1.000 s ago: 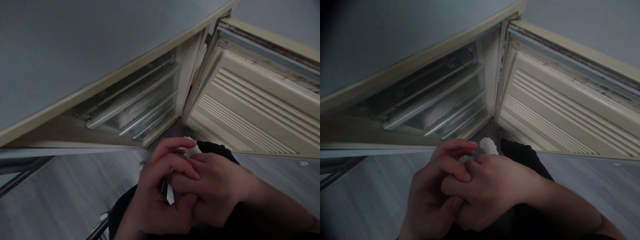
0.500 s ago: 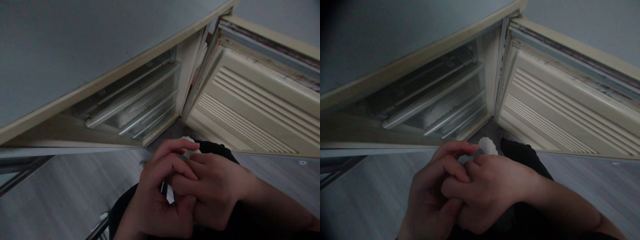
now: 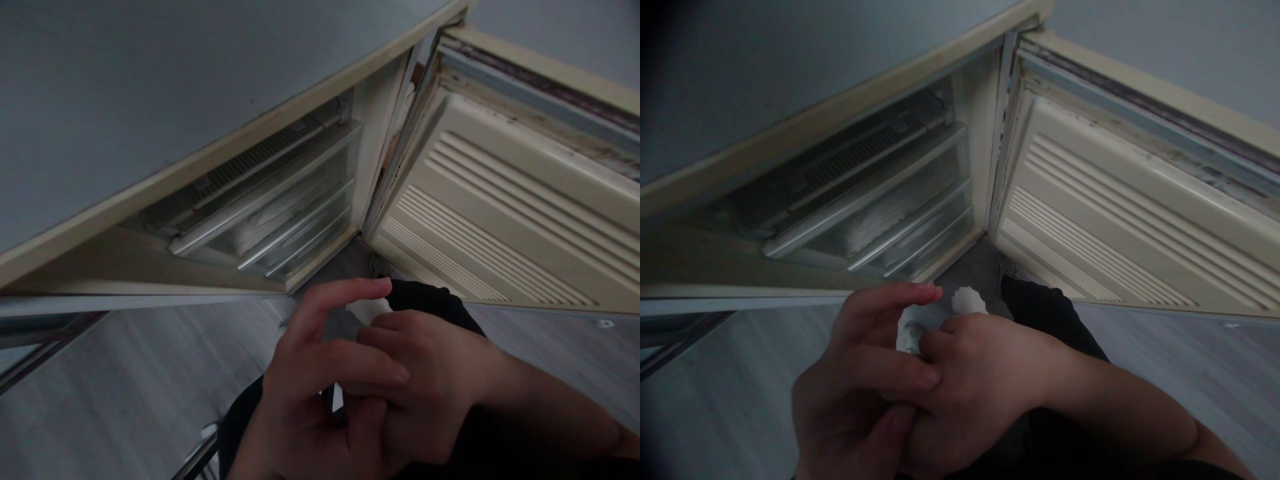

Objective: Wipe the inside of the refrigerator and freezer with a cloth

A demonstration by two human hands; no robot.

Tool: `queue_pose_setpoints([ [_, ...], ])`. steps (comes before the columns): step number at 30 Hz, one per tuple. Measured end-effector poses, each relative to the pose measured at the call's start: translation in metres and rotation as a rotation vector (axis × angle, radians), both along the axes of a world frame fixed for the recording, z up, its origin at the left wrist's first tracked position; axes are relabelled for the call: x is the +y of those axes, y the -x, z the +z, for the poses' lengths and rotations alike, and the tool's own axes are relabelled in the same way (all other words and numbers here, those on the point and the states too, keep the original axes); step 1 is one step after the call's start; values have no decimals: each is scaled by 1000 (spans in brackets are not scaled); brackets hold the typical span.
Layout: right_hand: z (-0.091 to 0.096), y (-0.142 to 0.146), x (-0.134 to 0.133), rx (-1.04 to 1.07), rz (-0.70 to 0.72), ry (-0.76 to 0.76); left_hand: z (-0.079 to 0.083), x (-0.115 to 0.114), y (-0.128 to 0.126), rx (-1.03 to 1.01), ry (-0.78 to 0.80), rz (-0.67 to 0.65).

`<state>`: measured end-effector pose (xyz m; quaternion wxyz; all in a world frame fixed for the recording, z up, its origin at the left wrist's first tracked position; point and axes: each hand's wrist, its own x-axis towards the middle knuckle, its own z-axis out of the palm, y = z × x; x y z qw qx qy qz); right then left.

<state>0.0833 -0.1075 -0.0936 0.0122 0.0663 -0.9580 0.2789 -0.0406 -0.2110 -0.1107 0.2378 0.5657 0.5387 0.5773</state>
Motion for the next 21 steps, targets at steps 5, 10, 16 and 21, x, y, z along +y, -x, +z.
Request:
queue_pose_setpoints([
  [5, -6, -1, -3, 104, 37, -32, -1, -1, -3, 28, -57, 49],
  [10, -15, -4, -4, 266, 13, -18, -2, -3, -5, 18, -69, 104],
  [16, -17, -6, -8, 456, -129, 53, -3, -1, -4, 10, -123, 94],
  [21, -18, -8, -6, 404, -46, -2, -4, 1, -3, -12, -170, 30],
])
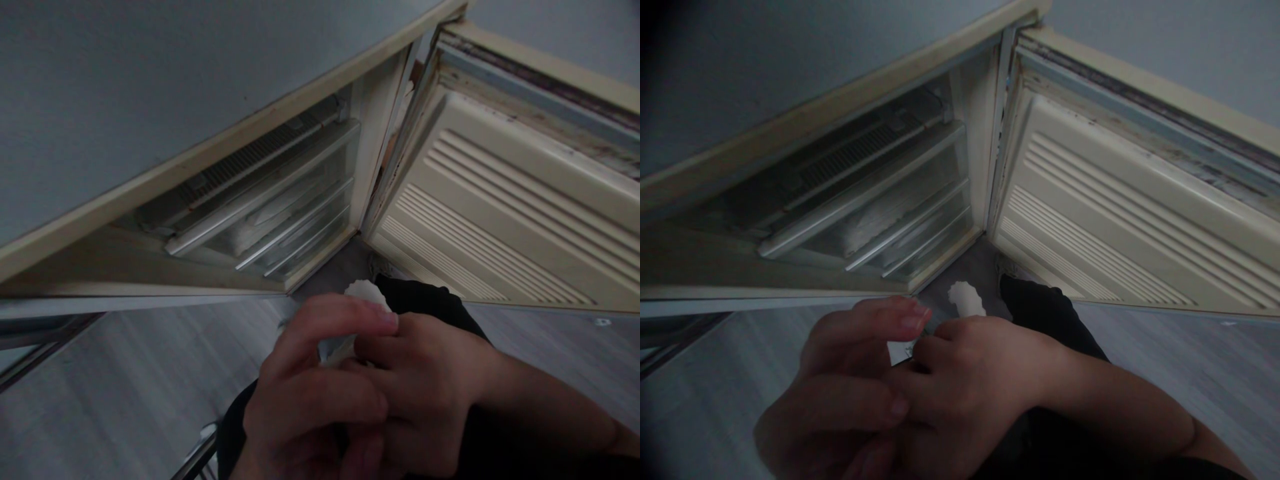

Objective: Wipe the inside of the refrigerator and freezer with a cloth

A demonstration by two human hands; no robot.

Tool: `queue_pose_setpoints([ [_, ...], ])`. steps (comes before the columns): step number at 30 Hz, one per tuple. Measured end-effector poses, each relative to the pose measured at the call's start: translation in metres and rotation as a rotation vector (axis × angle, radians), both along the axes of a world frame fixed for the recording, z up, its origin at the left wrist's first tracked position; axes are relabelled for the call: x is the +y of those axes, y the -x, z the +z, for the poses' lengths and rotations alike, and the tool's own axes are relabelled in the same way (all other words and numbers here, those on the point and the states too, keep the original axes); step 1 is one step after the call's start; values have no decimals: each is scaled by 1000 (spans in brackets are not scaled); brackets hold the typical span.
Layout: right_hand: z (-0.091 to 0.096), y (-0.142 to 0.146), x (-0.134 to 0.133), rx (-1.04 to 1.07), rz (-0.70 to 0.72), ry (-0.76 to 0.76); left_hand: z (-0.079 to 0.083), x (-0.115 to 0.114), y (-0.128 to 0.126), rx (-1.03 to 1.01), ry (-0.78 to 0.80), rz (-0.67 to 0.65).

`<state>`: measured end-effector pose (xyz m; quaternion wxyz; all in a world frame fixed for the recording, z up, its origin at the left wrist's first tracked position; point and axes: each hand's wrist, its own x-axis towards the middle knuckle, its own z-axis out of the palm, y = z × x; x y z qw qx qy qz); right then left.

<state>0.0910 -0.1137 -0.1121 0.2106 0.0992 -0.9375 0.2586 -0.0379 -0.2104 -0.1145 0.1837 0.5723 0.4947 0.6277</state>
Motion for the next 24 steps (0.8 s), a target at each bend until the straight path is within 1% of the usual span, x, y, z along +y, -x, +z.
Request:
queue_pose_setpoints([
  [2, -1, 1, 3, 17, 56, -26, -2, -3, 1, 6, 3, -14],
  [3, -2, 1, 4, 19, 52, -26, -3, -5, 1, 9, 35, -14],
  [5, -2, 2, 5, 39, 2, -9, -5, -9, 3, 16, 89, -24],
  [6, -1, 2, 5, 56, -26, 2, -7, -10, 5, 29, 87, -35],
  [9, 3, 2, 5, 83, -59, 34, -8, -8, 8, 107, 20, -59],
  [10, 6, 2, 6, 52, -53, 39, -7, -6, 7, 138, 11, -55],
  [12, 11, 2, 7, -61, -13, 37, -4, -4, 5, 165, 47, -25],
  [15, 16, 3, 10, -217, 76, 44, 0, -6, -3, 124, 86, 25],
  [17, 16, 2, 11, -249, 101, 72, 0, -9, -6, 117, 109, 46],
  [21, 11, 2, 11, -300, 108, 92, -2, -14, -5, 146, 147, 72],
  [24, 7, 1, 9, -322, 51, 70, -4, -13, -2, 131, 122, 26],
])
